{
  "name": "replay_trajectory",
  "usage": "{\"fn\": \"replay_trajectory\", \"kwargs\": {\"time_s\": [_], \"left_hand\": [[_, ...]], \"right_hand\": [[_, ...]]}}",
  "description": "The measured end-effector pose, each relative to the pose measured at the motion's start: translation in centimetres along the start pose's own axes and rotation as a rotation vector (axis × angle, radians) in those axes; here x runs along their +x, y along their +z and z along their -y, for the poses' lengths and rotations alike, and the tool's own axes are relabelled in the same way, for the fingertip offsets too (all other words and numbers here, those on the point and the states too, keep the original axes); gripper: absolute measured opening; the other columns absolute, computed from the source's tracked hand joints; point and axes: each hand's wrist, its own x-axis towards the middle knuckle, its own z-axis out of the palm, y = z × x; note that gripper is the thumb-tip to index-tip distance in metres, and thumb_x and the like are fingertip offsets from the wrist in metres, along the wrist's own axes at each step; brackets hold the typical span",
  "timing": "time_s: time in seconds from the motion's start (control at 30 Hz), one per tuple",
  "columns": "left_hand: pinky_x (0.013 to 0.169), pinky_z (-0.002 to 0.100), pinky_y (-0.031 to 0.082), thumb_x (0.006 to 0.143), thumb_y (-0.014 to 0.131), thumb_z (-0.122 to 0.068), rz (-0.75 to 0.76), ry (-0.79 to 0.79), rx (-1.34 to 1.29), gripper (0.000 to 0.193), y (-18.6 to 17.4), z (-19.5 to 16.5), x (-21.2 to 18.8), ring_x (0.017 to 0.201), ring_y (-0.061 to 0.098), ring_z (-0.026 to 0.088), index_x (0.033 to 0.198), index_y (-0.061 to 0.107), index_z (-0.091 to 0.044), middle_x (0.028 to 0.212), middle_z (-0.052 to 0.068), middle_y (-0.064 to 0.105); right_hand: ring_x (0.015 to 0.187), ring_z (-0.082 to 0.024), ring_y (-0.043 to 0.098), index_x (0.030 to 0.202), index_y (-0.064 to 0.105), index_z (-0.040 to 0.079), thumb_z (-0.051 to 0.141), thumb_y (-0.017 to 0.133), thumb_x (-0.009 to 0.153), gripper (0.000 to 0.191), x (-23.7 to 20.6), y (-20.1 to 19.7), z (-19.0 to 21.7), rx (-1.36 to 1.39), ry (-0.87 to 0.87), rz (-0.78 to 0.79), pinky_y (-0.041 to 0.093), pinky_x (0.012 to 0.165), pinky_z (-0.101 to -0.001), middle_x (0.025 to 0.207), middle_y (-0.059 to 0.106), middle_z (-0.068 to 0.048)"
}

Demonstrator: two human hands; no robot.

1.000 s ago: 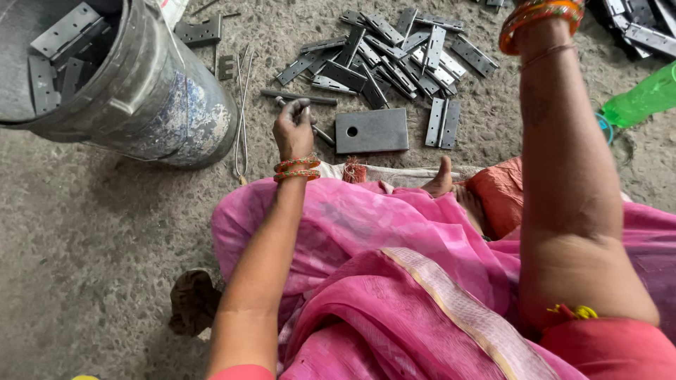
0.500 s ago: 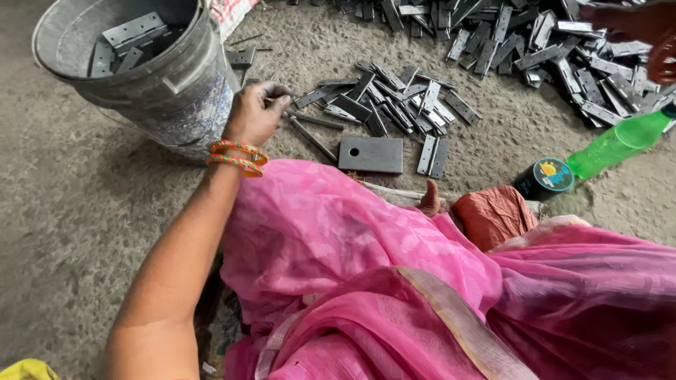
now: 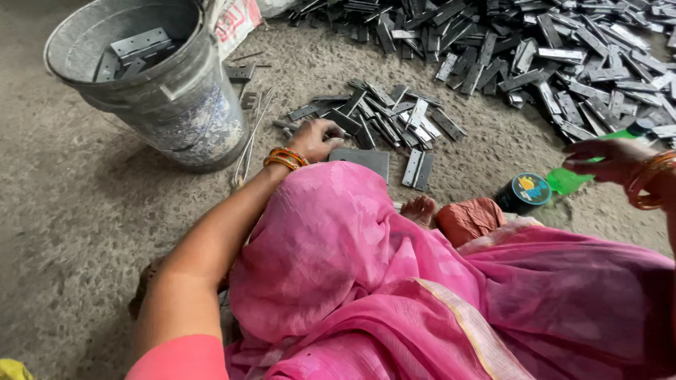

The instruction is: The person sits on the floor and assembles metal hinges by placing them on a metal block and striking them with a metal rod. They repeatedly pick up hinge parts, align them, and hammer them together before placing the finished pieces into a nearby bucket.

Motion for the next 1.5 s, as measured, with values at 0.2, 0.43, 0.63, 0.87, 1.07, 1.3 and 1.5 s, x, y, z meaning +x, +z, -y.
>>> {"fn": "replay_trajectory", "kwargs": {"time_s": [0.2, 0.43, 0.63, 0.87, 1.07, 1.3, 1.5], "left_hand": [[0.086, 0.032, 0.057, 0.086, 0.079, -0.022, 0.39, 0.205, -0.142, 0.035, 5.2, -11.3, 2.5, 0.097, 0.073, 0.018, 0.115, 0.072, -0.004, 0.107, 0.01, 0.078], [0.087, 0.033, 0.057, 0.086, 0.078, -0.022, 0.739, 0.045, -0.273, 0.037, -2.7, -14.4, -6.3, 0.099, 0.073, 0.019, 0.118, 0.071, -0.005, 0.11, 0.01, 0.077], [0.089, 0.033, 0.056, 0.086, 0.076, -0.023, 0.679, -0.258, -0.314, 0.04, -8.7, -13.7, -13.6, 0.101, 0.072, 0.019, 0.121, 0.07, -0.006, 0.112, 0.01, 0.076], [0.09, 0.034, 0.056, 0.086, 0.075, -0.024, 0.606, -0.393, -0.295, 0.042, -7.9, -6.7, -14.6, 0.103, 0.072, 0.02, 0.125, 0.069, -0.007, 0.115, 0.009, 0.075], [0.09, 0.036, 0.055, 0.084, 0.076, -0.023, 0.581, -0.291, -0.146, 0.047, -6.0, -2.0, -14.7, 0.105, 0.071, 0.022, 0.127, 0.069, -0.007, 0.117, 0.011, 0.074], [0.086, 0.047, 0.055, 0.08, 0.076, -0.02, 0.488, -0.159, 0.089, 0.034, -3.6, 1.7, -13.8, 0.098, 0.069, 0.036, 0.111, 0.07, -0.007, 0.103, 0.015, 0.072], [0.086, 0.051, 0.054, 0.08, 0.075, -0.019, 0.57, -0.158, 0.404, 0.028, -1.6, 8.1, -5.8, 0.1, 0.066, 0.04, 0.105, 0.07, -0.007, 0.102, 0.018, 0.068]], "right_hand": [[0.115, -0.028, 0.071, 0.144, 0.064, 0.024, 0.051, 0.073, 0.086, 0.064, -2.8, 2.8, -5.5, -0.131, -0.118, -0.007, 0.057, 0.097, -0.042, 0.129, 0.075, -0.007], [0.116, -0.029, 0.069, 0.144, 0.063, 0.021, 0.049, 0.073, 0.086, 0.066, -2.7, 4.8, -6.8, -0.179, -0.187, 0.034, 0.054, 0.098, -0.0434, 0.124, 0.075, -0.01], [0.107, -0.03, 0.073, 0.149, 0.056, 0.016, 0.04, 0.072, 0.089, 0.066, 1.0, 5.1, -3.2, -0.023, -0.246, 0.106, 0.059, 0.092, -0.0422, 0.125, 0.075, -0.012], [0.106, -0.029, 0.07, 0.151, 0.053, 0.012, 0.02, 0.077, 0.083, 0.073, 2.2, 10.5, 1.1, 0.221, -0.432, 0.086, 0.057, 0.091, -0.0413, 0.129, 0.067, -0.014], [0.099, -0.027, 0.076, 0.15, 0.051, 0.018, 0.028, 0.078, 0.085, 0.071, 5.6, 12.9, 7.4, 0.038, -0.436, 0.255, 0.063, 0.08, -0.0413, 0.121, 0.072, -0.012], [0.099, -0.026, 0.076, 0.139, 0.056, 0.02, 0.047, 0.07, 0.091, 0.057, 10.6, 14.7, 19.7, -0.382, -0.684, 0.313, 0.064, 0.082, -0.0416, 0.107, 0.079, -0.012], [0.1, -0.022, 0.076, 0.137, 0.064, 0.014, 0.036, 0.068, 0.093, 0.049, 15.5, 20.4, 22.9, 0.012, -0.623, 0.325, 0.062, 0.086, -0.037, 0.119, 0.077, -0.006]]}}
